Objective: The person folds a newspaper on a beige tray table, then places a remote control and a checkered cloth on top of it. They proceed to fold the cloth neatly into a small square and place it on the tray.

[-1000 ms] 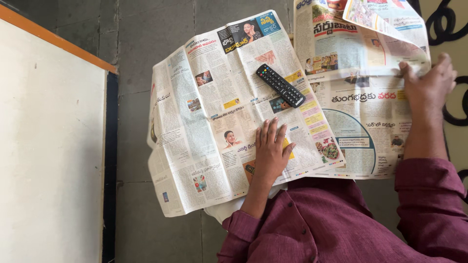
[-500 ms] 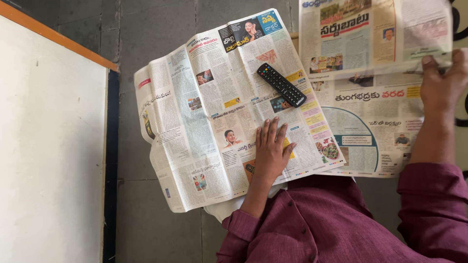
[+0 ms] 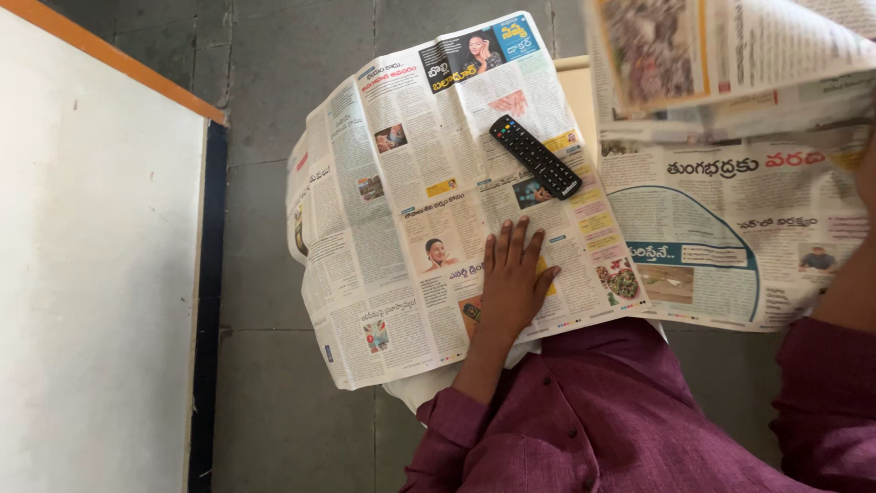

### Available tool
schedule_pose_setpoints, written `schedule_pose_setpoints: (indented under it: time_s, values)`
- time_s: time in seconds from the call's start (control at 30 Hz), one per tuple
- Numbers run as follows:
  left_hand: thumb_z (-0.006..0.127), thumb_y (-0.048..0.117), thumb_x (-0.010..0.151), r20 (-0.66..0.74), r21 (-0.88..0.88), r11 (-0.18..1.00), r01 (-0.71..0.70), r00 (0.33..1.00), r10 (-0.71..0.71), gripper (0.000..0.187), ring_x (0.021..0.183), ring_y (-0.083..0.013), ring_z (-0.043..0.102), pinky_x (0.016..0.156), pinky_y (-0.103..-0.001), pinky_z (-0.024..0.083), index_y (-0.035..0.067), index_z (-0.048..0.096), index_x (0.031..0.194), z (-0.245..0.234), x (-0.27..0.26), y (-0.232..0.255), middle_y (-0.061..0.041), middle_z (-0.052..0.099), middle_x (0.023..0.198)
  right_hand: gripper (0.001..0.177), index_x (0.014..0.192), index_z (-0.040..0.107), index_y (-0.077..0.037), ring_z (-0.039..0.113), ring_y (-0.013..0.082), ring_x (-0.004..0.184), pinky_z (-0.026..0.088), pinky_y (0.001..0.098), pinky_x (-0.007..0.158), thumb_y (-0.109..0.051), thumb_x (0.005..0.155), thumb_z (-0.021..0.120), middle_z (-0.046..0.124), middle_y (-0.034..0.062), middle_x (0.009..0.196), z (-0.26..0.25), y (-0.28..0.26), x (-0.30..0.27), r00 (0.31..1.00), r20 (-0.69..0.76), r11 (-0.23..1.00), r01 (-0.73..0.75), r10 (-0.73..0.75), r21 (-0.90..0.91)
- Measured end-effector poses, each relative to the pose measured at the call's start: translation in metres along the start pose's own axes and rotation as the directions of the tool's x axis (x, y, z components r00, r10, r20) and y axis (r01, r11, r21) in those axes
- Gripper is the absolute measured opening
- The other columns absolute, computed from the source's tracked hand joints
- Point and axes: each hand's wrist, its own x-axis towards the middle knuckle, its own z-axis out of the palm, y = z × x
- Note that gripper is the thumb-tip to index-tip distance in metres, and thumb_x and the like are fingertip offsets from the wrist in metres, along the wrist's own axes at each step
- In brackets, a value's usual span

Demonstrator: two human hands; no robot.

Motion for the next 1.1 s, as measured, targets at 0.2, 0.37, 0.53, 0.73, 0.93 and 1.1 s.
schedule_pose_setpoints:
  time_s: [0.2, 0.37, 0.53, 0.73, 0.93, 1.1]
  values:
    - [0.068, 0.04, 0.097, -0.027, -0.046, 0.999, 0.005, 1.0, -0.006, 0.062, 0.155, -0.0398, 0.03, 0.128, -0.058, 0.02, 0.008, 0.053, 0.148, -0.001, -0.002, -0.002, -0.018, 0.039, 0.163, 0.023, 0.133, 0.062, -0.001, 0.067, 0.0117, 0.102, 0.057, 0.0285, 0.086, -0.012, 0.113, 0.06, 0.071, 0.0068, 0.12, 0.021, -0.051, 0.011, 0.992, 0.079, 0.995, 0.103, -0.103, 0.0]
    - [0.068, 0.043, 0.095, -0.041, -0.078, 0.997, -0.02, 0.999, 0.017, 0.065, 0.154, -0.0418, 0.029, 0.126, -0.058, 0.019, 0.005, 0.053, 0.146, 0.0, -0.002, -0.006, -0.021, 0.039, 0.161, 0.022, 0.13, 0.064, -0.001, 0.066, 0.0101, 0.099, 0.056, 0.0274, 0.083, -0.01, 0.111, 0.062, 0.071, 0.0058, 0.117, 0.045, -0.087, 0.03, 0.971, 0.141, 0.981, 0.192, -0.193, 0.021]
    - [0.071, 0.039, 0.091, -0.007, -0.117, 0.993, -0.004, 1.0, 0.004, 0.061, 0.153, -0.0405, 0.032, 0.129, -0.055, 0.019, 0.002, 0.057, 0.137, 0.008, -0.004, -0.016, -0.022, 0.044, 0.156, 0.02, 0.127, 0.066, -0.001, 0.065, 0.0084, 0.097, 0.055, 0.0262, 0.08, -0.009, 0.109, 0.064, 0.071, 0.0048, 0.115, 0.072, -0.127, 0.048, 0.944, 0.185, 0.962, 0.266, -0.274, 0.069]
    - [0.061, 0.022, 0.098, -0.038, -0.771, 0.622, 0.133, 0.966, -0.254, 0.044, 0.131, -0.0351, 0.056, 0.116, -0.042, 0.044, -0.001, 0.06, 0.136, 0.016, -0.007, -0.042, -0.024, 0.063, 0.14, 0.019, 0.124, 0.068, -0.001, 0.064, 0.0064, 0.093, 0.054, 0.0248, 0.077, -0.007, 0.106, 0.067, 0.071, 0.0036, 0.112, 0.113, -0.137, 0.072, 0.933, 0.21, 0.95, 0.259, -0.293, 0.175]
    - [0.04, 0.053, 0.108, 0.205, -0.978, -0.091, 0.188, 0.776, -0.596, 0.07, 0.095, -0.0251, 0.071, 0.08, -0.035, 0.06, -0.007, 0.047, 0.144, 0.012, -0.013, -0.108, -0.024, 0.067, 0.118, 0.015, 0.123, 0.069, 0.002, 0.064, 0.0089, 0.092, 0.054, 0.0261, 0.077, -0.004, 0.109, 0.072, 0.072, 0.0053, 0.111, 0.195, -0.052, 0.045, 0.945, 0.328, 0.947, -0.092, -0.016, 0.309]
    - [0.061, 0.035, 0.109, 0.026, -0.931, 0.26, 0.256, 0.757, -0.653, 0.061, 0.13, -0.0203, 0.061, 0.112, -0.033, 0.048, 0.002, 0.044, 0.158, -0.051, -0.034, -0.129, -0.018, 0.066, 0.141, 0.022, 0.123, 0.067, 0.003, 0.064, 0.0113, 0.086, 0.054, 0.027, 0.076, -0.01, 0.106, 0.071, 0.072, 0.0066, 0.1, 0.239, -0.01, 0.002, 0.951, 0.31, 0.979, -0.074, 0.011, 0.192]
